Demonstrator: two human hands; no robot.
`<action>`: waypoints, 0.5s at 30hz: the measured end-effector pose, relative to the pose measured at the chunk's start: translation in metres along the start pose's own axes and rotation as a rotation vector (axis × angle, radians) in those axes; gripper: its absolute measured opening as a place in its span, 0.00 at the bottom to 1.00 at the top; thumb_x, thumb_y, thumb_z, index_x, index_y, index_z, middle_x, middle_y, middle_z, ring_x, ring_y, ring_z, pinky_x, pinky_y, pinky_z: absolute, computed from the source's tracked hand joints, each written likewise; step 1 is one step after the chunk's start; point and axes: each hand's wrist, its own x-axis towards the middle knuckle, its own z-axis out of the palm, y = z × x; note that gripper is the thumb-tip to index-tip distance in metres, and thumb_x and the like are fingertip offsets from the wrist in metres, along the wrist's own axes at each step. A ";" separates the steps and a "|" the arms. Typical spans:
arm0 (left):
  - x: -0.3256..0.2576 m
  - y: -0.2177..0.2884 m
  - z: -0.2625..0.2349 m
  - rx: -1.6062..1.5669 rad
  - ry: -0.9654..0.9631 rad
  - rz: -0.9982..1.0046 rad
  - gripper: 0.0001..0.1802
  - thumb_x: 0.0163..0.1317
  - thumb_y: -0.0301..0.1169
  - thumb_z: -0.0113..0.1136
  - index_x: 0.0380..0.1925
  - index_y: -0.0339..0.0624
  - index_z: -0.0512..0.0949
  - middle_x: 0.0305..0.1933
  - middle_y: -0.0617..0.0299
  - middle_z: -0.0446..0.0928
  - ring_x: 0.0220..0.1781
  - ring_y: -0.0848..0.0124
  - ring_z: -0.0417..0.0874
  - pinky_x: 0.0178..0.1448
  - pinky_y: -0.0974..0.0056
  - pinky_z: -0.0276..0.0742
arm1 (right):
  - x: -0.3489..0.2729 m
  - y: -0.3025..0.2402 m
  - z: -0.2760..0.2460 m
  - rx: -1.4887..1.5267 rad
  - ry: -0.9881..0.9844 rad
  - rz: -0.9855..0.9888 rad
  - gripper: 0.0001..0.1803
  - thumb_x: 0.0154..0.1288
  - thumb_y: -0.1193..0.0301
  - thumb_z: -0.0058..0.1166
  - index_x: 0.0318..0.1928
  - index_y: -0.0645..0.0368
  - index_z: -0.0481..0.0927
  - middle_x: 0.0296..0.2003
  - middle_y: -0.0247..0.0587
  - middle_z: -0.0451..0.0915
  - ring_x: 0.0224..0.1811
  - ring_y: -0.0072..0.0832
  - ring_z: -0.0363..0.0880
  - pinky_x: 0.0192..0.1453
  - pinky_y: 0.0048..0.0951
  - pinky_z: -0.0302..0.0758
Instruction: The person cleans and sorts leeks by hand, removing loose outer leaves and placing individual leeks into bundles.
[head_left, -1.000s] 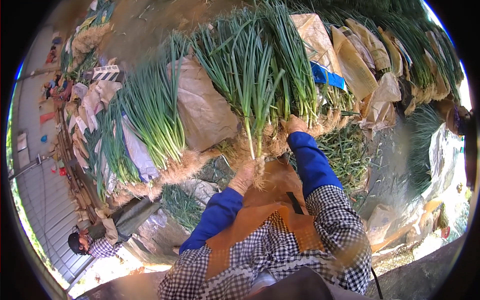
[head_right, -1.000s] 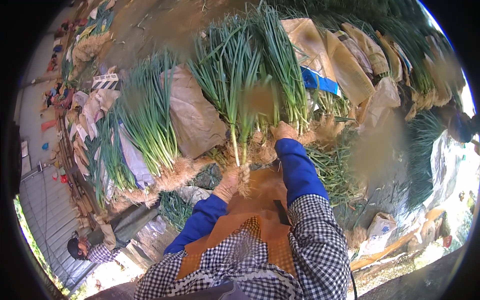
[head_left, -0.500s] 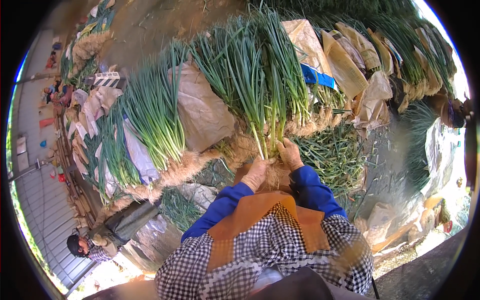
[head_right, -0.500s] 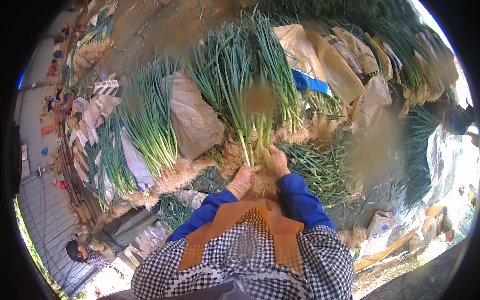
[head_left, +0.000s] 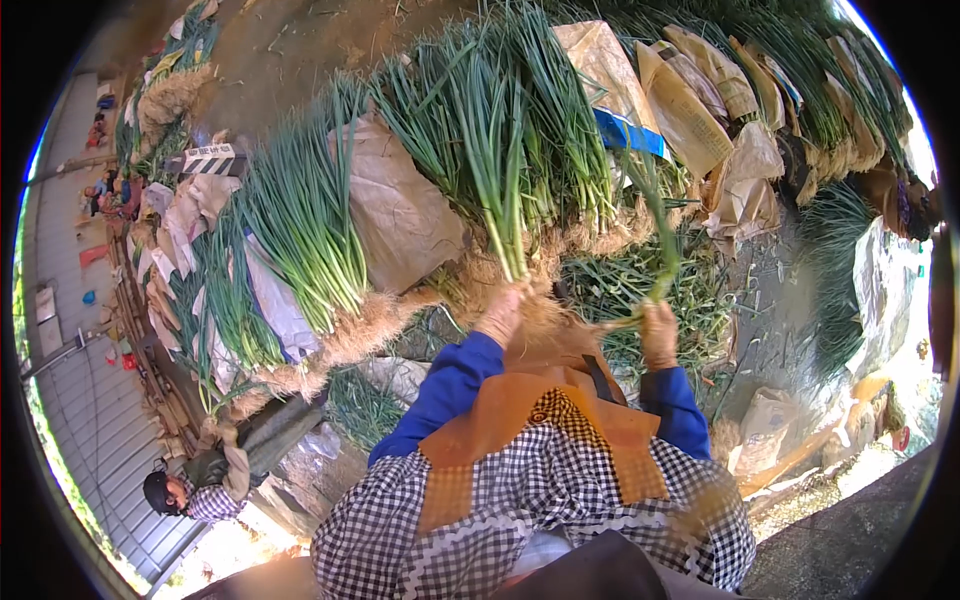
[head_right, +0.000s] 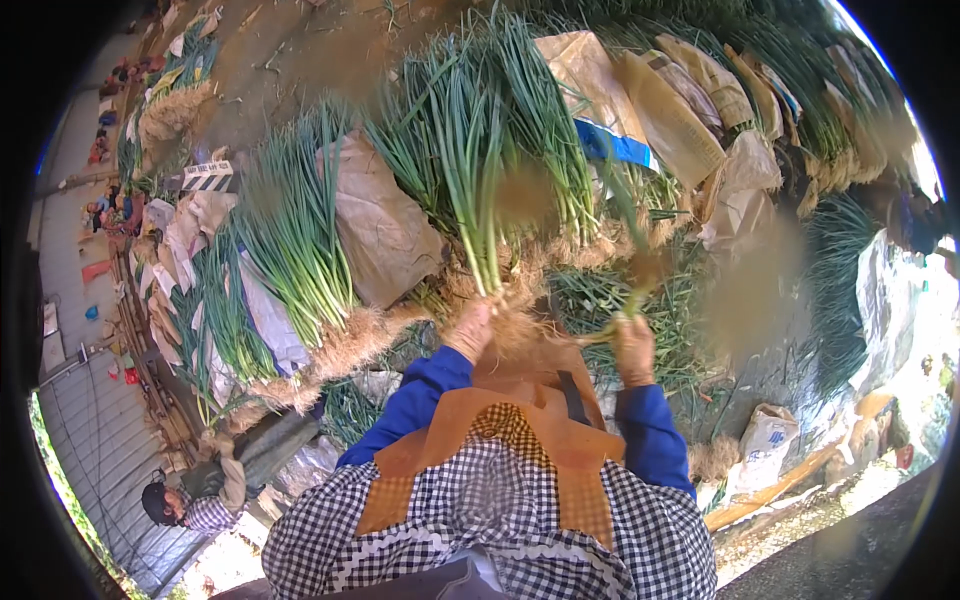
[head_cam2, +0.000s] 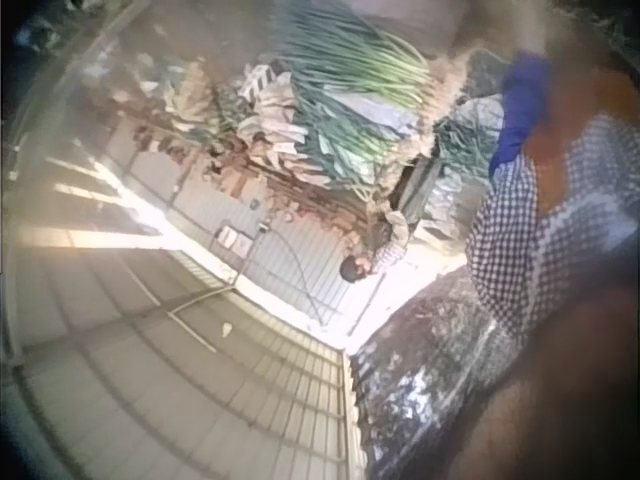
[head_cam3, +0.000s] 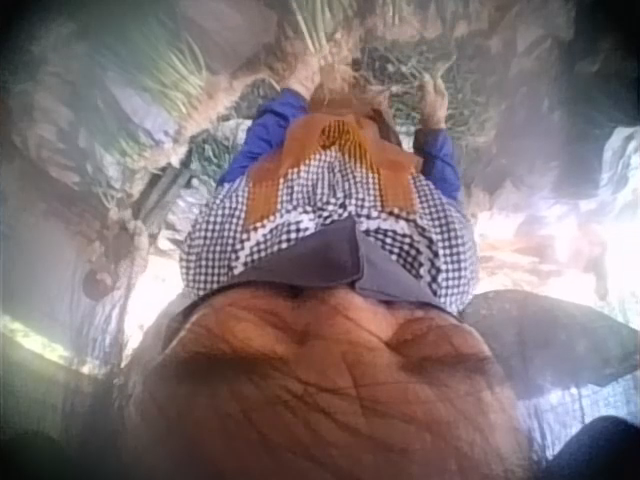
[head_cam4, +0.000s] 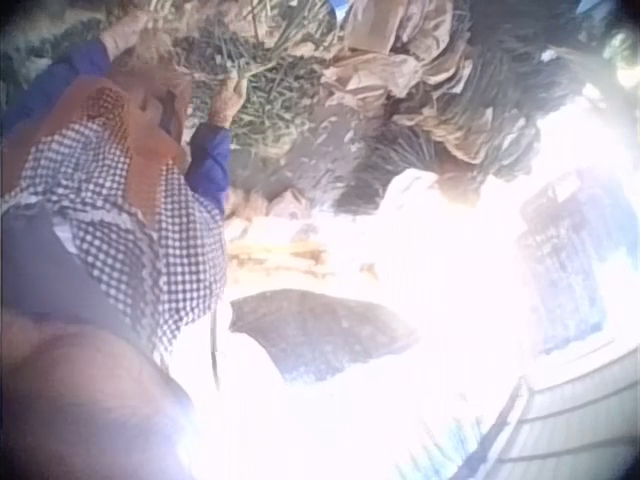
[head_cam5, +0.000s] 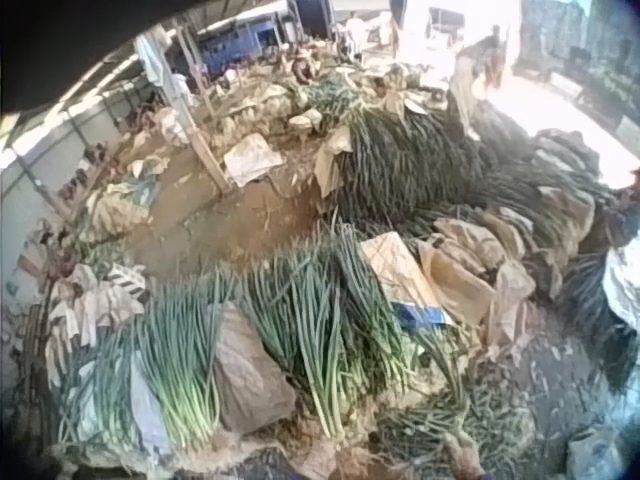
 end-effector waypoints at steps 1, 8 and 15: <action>-0.002 0.007 -0.009 -0.051 0.010 0.033 0.12 0.60 0.30 0.51 0.43 0.38 0.72 0.38 0.57 0.75 0.37 0.67 0.78 0.39 0.61 0.81 | 0.005 0.007 -0.027 -0.008 0.076 0.003 0.10 0.64 0.65 0.46 0.29 0.56 0.73 0.19 0.25 0.66 0.20 0.14 0.59 0.23 0.18 0.57; -0.053 0.063 -0.020 -0.334 -0.523 -0.015 0.14 0.61 0.32 0.53 0.46 0.45 0.68 0.25 0.69 0.64 0.27 0.77 0.67 0.33 0.72 0.71 | 0.069 0.090 -0.127 -1.371 -0.070 0.291 0.28 0.53 0.48 0.48 0.44 0.57 0.77 0.39 0.54 0.77 0.44 0.46 0.75 0.49 0.42 0.69; -0.056 0.051 -0.026 -0.316 -0.339 0.155 0.19 0.60 0.32 0.54 0.51 0.44 0.67 0.24 0.68 0.62 0.26 0.75 0.66 0.33 0.70 0.70 | 0.204 -0.003 0.094 -1.026 -0.046 -0.223 0.20 0.56 0.52 0.49 0.37 0.55 0.78 0.38 0.49 0.78 0.44 0.45 0.75 0.46 0.40 0.71</action>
